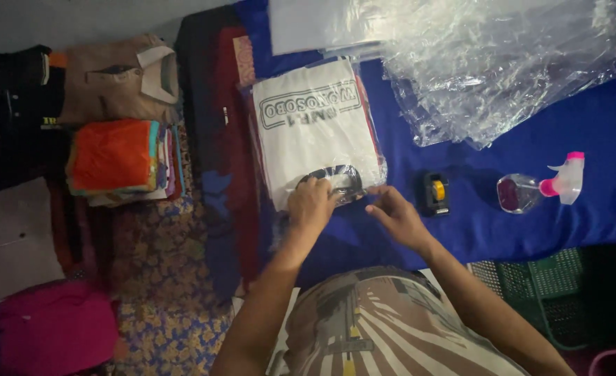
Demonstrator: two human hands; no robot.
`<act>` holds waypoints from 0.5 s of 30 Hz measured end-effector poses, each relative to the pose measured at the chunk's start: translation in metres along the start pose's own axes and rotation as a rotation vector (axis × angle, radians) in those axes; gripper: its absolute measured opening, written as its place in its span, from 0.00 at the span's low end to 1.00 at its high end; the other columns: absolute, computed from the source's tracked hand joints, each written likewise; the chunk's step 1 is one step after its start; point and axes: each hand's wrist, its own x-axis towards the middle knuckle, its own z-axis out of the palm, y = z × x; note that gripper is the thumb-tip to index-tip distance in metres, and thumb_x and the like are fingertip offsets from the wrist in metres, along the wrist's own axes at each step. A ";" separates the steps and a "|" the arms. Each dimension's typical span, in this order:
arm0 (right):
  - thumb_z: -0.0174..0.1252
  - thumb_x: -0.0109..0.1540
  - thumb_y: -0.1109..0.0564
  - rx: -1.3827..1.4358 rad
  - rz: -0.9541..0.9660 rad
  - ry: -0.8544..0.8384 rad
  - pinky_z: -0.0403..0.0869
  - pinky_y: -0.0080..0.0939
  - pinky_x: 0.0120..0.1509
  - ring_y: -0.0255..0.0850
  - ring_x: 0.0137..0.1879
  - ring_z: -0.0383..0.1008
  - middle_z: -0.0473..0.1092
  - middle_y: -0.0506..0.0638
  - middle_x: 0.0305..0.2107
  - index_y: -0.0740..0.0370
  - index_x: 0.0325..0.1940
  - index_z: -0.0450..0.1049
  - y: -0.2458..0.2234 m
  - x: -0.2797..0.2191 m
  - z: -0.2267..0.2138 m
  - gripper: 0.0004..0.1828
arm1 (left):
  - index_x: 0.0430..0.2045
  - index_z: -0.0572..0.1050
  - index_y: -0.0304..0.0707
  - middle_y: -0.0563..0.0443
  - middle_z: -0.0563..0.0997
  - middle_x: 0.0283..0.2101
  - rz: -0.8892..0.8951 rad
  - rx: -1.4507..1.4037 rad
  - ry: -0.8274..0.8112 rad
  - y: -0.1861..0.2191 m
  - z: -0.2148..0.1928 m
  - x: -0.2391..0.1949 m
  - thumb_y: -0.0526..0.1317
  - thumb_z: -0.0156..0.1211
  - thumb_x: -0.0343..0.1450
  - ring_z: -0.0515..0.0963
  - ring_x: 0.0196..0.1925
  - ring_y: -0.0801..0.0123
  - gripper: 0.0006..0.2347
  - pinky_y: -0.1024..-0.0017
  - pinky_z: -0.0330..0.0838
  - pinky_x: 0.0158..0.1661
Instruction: Put a folded t-shirt into a plastic bag and seal it with tape.
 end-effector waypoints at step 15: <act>0.61 0.65 0.59 -0.038 0.006 0.059 0.70 0.32 0.38 0.29 0.34 0.67 0.69 0.45 0.30 0.62 0.64 0.63 0.022 -0.015 0.001 0.24 | 0.27 0.81 0.39 0.43 0.81 0.31 -0.067 -0.061 -0.086 -0.034 -0.011 -0.020 0.45 0.64 0.70 0.82 0.34 0.49 0.09 0.55 0.75 0.35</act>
